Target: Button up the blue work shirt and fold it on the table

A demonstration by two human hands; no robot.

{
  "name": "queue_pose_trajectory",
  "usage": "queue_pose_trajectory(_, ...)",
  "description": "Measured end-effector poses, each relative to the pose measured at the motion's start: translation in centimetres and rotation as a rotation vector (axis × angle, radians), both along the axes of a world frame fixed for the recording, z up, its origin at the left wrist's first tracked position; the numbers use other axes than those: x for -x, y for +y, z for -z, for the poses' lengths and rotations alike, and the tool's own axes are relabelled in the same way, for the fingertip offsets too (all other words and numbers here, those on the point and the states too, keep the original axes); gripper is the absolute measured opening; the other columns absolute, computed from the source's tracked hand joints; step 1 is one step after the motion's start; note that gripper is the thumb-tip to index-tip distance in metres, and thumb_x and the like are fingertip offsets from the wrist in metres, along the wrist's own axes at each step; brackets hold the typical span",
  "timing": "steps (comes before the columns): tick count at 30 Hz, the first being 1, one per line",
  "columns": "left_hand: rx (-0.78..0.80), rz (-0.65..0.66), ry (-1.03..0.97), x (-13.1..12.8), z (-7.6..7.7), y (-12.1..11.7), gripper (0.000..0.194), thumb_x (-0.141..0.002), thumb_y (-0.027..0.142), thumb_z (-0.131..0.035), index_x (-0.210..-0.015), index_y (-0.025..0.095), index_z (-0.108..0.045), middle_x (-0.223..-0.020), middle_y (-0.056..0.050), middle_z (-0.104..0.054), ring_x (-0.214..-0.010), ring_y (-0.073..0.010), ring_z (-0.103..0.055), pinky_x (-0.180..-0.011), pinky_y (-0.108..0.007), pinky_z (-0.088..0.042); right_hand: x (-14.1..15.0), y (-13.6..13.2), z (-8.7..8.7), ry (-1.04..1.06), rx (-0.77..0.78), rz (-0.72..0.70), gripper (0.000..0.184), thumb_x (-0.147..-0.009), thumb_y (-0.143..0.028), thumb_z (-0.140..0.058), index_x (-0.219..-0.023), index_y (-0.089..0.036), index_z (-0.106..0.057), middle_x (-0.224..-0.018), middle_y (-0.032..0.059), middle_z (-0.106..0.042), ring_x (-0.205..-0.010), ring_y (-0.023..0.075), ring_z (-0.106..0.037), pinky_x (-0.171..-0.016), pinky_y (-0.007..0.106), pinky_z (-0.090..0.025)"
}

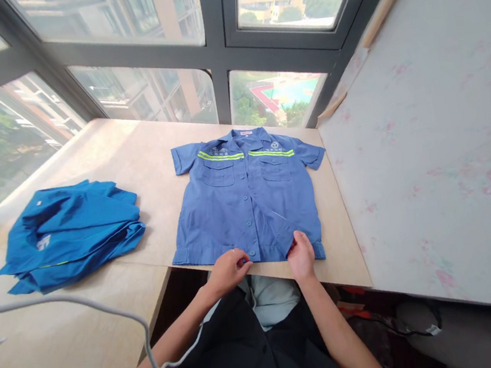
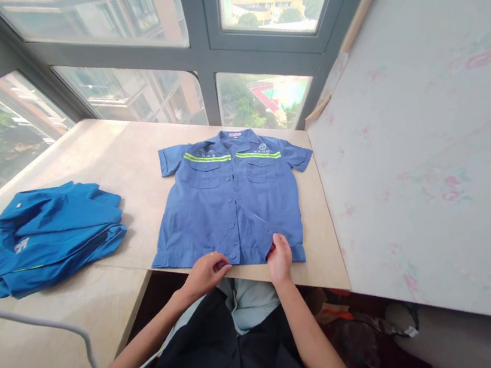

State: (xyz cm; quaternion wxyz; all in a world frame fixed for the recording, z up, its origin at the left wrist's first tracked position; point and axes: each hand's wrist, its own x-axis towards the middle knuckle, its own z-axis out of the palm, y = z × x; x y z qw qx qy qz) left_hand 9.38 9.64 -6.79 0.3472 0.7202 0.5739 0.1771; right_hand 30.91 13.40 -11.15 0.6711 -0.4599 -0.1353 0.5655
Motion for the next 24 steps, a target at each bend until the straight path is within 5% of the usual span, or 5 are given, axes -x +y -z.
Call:
queue_pose_trajectory(4, 0.294, -0.246, -0.326, -1.6, 0.2, -1.9, 0.024, -0.087, 0.035, -0.055, -0.082, 0.015, -0.068, -0.071, -0.004, -0.069, -0.062, -0.0157, -0.06, -0.059, -0.025, -0.043, 0.8, -0.7, -1.1, -0.414, -0.065, -0.221, 0.027, -0.078, -0.045, -0.071, -0.081, -0.019, -0.063, -0.068, -0.0039, -0.055, -0.064, 0.0117, -0.048, -0.064, 0.025, -0.041)
queue_pose_trajectory(9, 0.692, -0.49, -0.676, -2.4, 0.2, -2.3, 0.028, -0.082, 0.039, -0.063, -0.091, 0.013, -0.065, -0.089, -0.012, -0.074, -0.053, -0.0156, -0.065, -0.038, -0.02, -0.03, 1.2, -1.1, -1.9, -0.793, -0.185, -0.505, 0.026, -0.084, -0.043, -0.065, -0.089, -0.018, -0.072, -0.082, 0.0022, -0.067, -0.074, 0.0161, -0.056, -0.072, 0.028, -0.044)
queue_pose_trajectory(12, 0.805, -0.591, -0.829, -2.6, 0.2, -2.4, 0.029, -0.08, 0.039, -0.066, -0.091, 0.013, -0.062, -0.092, -0.015, -0.073, -0.052, -0.0155, -0.066, -0.034, -0.017, -0.026, 0.9, -0.9, -1.8, -0.824, -0.184, -0.56, 0.026, -0.084, -0.043, -0.065, -0.087, -0.018, -0.072, -0.08, 0.0023, -0.067, -0.072, 0.0163, -0.056, -0.072, 0.028, -0.045)
queue_pose_trajectory(16, 0.895, -0.7, -1.054, -3.2, 0.1, -2.9, 0.025, -0.083, 0.032, -0.062, -0.098, 0.012, -0.058, -0.1, -0.017, -0.073, -0.048, -0.0105, -0.063, -0.034, -0.015, -0.027, 0.5, -0.6, -1.2, -0.773, -0.131, -0.468, 0.026, -0.081, -0.043, -0.067, -0.086, -0.018, -0.069, -0.074, 0.0005, -0.064, -0.068, 0.0148, -0.054, -0.067, 0.027, -0.045)
queue_pose_trajectory(24, 1.08, -0.681, -1.286, -3.5, -1.4, -2.8, 0.015, -0.088, 0.026, -0.055, -0.095, 0.013, -0.057, -0.12, -0.017, -0.067, -0.063, -0.012, -0.069, -0.042, -0.016, -0.041, 0.2, -0.4, -0.8, -0.487, -0.097, -0.436, 0.032, -0.07, -0.024, -0.075, -0.1, -0.017, -0.067, -0.085, 0.002, -0.069, -0.08, 0.0159, -0.061, -0.077, 0.028, -0.047)
